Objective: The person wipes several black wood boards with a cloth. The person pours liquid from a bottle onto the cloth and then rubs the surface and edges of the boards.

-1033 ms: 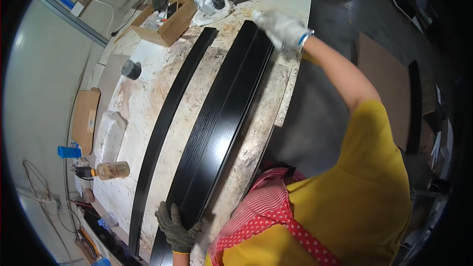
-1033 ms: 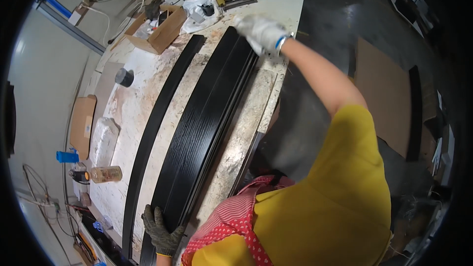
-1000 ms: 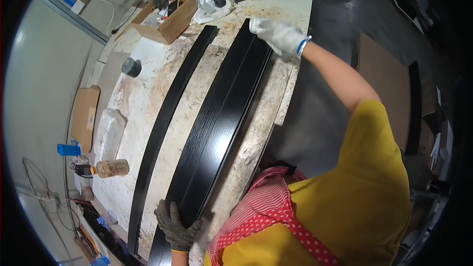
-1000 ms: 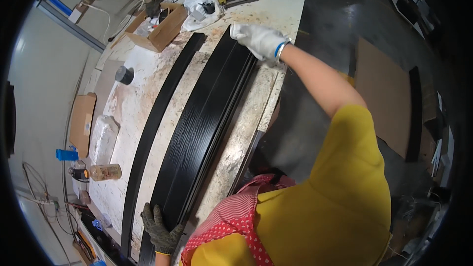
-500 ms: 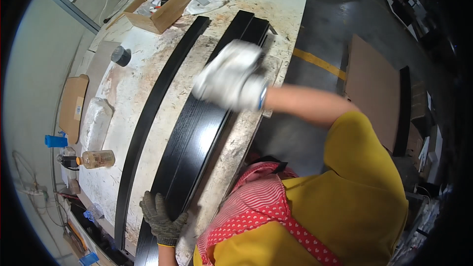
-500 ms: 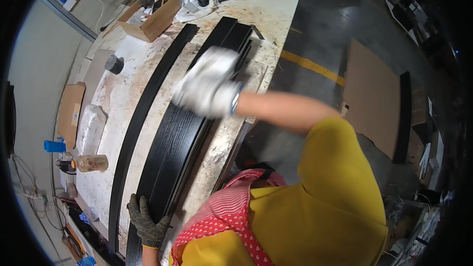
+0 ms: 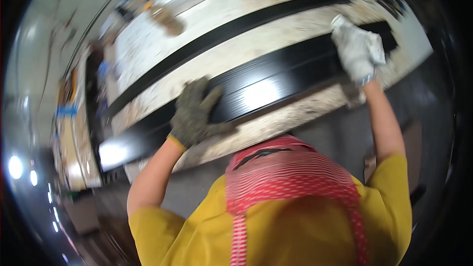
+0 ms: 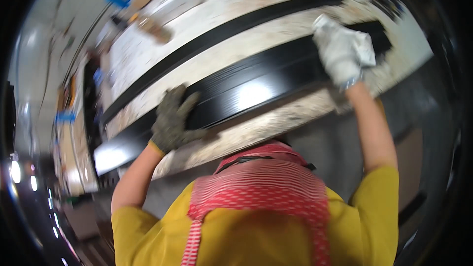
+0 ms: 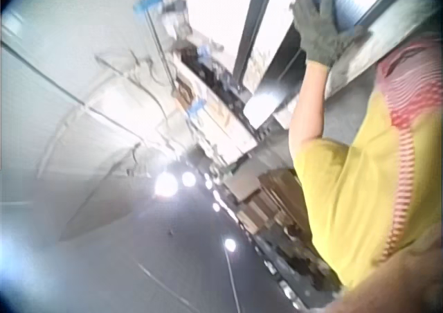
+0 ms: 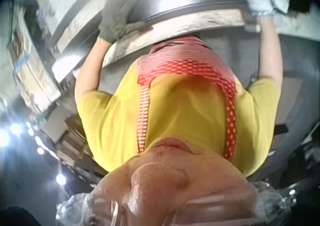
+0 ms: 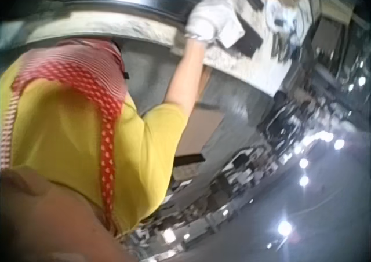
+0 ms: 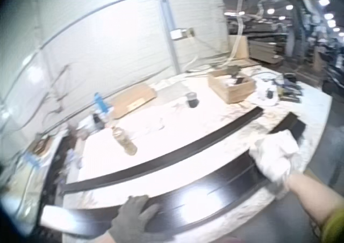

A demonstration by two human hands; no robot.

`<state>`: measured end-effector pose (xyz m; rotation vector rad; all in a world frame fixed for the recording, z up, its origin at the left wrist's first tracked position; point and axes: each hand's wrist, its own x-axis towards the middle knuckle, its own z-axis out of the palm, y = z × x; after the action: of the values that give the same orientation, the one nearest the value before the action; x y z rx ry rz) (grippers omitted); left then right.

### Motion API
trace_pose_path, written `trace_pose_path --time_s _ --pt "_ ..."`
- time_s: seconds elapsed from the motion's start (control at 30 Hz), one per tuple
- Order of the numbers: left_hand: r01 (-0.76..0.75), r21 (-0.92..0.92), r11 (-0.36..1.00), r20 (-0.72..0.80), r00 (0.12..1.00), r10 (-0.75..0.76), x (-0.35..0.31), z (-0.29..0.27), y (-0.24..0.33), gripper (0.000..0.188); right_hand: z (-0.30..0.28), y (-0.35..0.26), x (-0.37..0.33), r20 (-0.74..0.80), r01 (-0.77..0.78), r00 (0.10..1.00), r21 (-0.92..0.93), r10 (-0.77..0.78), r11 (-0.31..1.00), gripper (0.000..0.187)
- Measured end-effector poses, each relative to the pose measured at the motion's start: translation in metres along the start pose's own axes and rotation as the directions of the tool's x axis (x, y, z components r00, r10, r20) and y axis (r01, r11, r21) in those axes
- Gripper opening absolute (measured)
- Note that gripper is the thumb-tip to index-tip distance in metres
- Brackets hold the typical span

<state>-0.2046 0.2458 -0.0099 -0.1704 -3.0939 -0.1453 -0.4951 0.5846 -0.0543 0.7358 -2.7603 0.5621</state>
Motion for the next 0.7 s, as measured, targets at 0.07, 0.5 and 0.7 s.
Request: trace_pose_path --time_s 0.07,0.5,0.7 --pt "0.042 -0.003 0.999 0.02 0.999 -0.042 0.0 0.0 0.001 0.094 0.016 -0.128 -0.043 0.168 0.495 0.863 -0.095 -0.476 0.864 0.02" --pt "0.764 0.068 0.641 -0.169 0.642 -0.748 -0.249 -0.013 -0.225 0.051 0.014 0.011 -0.016 -0.034 0.043 0.999 0.007 -0.043 0.999 0.04" --pt "0.792 0.133 0.596 -0.256 0.609 -0.751 -0.317 0.005 -0.271 0.048 0.036 -0.168 -0.035 0.101 -0.255 0.965 0.175 0.241 0.951 0.036"
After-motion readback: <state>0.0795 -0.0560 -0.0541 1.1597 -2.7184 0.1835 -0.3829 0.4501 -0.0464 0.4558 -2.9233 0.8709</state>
